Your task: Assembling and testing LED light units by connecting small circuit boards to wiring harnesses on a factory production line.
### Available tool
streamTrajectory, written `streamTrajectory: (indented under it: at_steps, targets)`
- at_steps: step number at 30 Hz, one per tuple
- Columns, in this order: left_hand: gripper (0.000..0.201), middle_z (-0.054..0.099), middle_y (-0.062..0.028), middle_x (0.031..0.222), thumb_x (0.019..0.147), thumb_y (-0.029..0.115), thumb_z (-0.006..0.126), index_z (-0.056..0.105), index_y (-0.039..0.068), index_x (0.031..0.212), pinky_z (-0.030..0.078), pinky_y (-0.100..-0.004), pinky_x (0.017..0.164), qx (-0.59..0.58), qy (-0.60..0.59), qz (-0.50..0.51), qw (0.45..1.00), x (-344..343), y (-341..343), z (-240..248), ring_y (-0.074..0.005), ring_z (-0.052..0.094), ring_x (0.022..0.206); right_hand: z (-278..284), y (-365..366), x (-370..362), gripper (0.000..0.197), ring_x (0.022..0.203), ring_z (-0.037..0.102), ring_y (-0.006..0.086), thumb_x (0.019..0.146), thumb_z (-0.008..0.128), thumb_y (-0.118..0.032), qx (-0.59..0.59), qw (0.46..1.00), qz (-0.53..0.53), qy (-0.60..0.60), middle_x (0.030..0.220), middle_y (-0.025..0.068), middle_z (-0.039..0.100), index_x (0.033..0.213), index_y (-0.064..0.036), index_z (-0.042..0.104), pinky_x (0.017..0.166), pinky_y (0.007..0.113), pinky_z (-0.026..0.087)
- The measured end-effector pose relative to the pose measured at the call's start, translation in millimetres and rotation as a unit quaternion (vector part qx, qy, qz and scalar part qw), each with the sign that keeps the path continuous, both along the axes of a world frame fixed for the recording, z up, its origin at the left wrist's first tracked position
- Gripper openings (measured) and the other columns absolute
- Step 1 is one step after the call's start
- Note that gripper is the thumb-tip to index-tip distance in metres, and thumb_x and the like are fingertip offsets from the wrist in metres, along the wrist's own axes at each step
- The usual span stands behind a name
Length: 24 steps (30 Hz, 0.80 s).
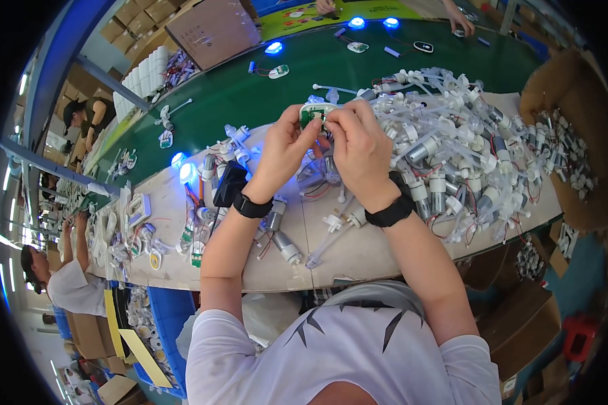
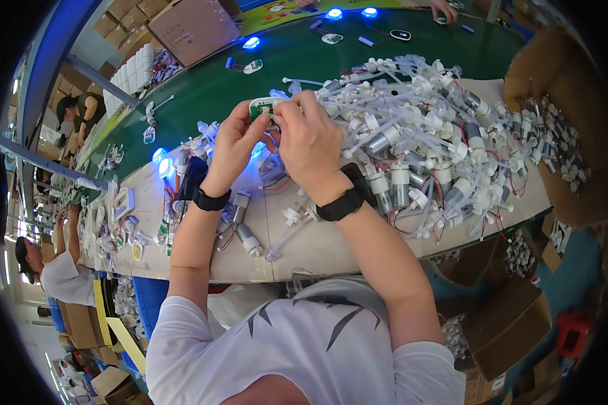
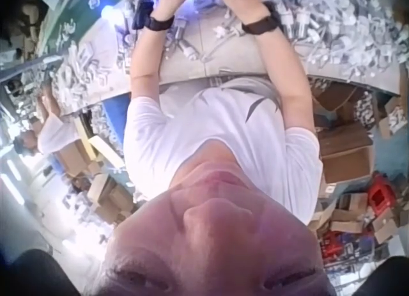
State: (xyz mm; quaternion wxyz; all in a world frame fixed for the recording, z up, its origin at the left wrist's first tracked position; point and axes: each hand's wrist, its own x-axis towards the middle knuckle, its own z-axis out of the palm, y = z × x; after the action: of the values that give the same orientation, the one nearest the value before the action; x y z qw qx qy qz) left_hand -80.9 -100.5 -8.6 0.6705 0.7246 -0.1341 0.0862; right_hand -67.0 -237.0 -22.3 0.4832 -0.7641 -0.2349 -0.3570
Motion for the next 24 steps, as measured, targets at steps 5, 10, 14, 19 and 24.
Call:
streamTrajectory:
  at_steps: [5,10,14,19,24]
  targets:
    - [0.021,0.060,-0.0063,0.086,0.090,0.008,0.053,0.050,-0.004,0.106,0.051,-0.0229,0.054,-0.026,0.002,0.030,0.999,1.9,0.0,-8.6,-0.0108,0.061,0.066,-3.9,1.7,1.5,0.006,0.062,0.058,0.0288,0.078,0.060,-0.009,0.006,0.999,0.031,0.021,0.077,0.0052,0.055,0.080,-0.0088,0.055,0.053,0.038,0.044]
    - [0.021,0.060,-0.0057,0.090,0.089,0.008,0.054,0.051,-0.004,0.106,0.051,-0.0230,0.057,-0.012,-0.013,0.044,0.999,2.5,-3.2,-9.1,-0.0100,0.061,0.071,-4.0,-0.6,5.4,0.004,0.065,0.059,0.0275,0.078,0.059,-0.005,-0.006,0.999,0.036,0.004,0.079,0.0064,0.058,0.081,-0.0066,0.056,0.054,0.035,0.045]
    - [0.024,0.060,-0.0038,0.093,0.089,0.008,0.054,0.050,-0.004,0.109,0.049,-0.0208,0.064,0.024,-0.022,0.031,0.999,-0.7,-6.4,-6.9,-0.0068,0.058,0.076,-4.5,0.2,5.7,0.005,0.066,0.058,0.0287,0.078,0.057,-0.004,-0.011,1.000,0.005,0.022,0.078,0.0069,0.057,0.081,-0.0063,0.054,0.054,0.037,0.044]
    - [0.023,0.060,-0.0032,0.094,0.089,0.007,0.054,0.050,-0.003,0.110,0.047,-0.0194,0.067,0.015,-0.016,0.027,0.999,0.6,-5.0,-13.4,-0.0061,0.057,0.076,-6.4,0.7,6.1,0.005,0.066,0.058,0.0286,0.077,0.058,-0.005,-0.019,1.000,0.001,0.022,0.079,0.0065,0.058,0.080,-0.0068,0.055,0.055,0.038,0.045]
    - [0.021,0.060,-0.0033,0.093,0.090,0.006,0.053,0.050,-0.002,0.108,0.046,-0.0184,0.065,0.028,-0.029,0.060,0.997,0.0,-12.0,-16.4,-0.0064,0.057,0.076,-8.4,-0.8,8.2,0.003,0.067,0.059,0.0280,0.077,0.058,-0.006,-0.034,0.999,-0.023,0.019,0.078,0.0060,0.060,0.079,-0.0076,0.057,0.056,0.037,0.045]
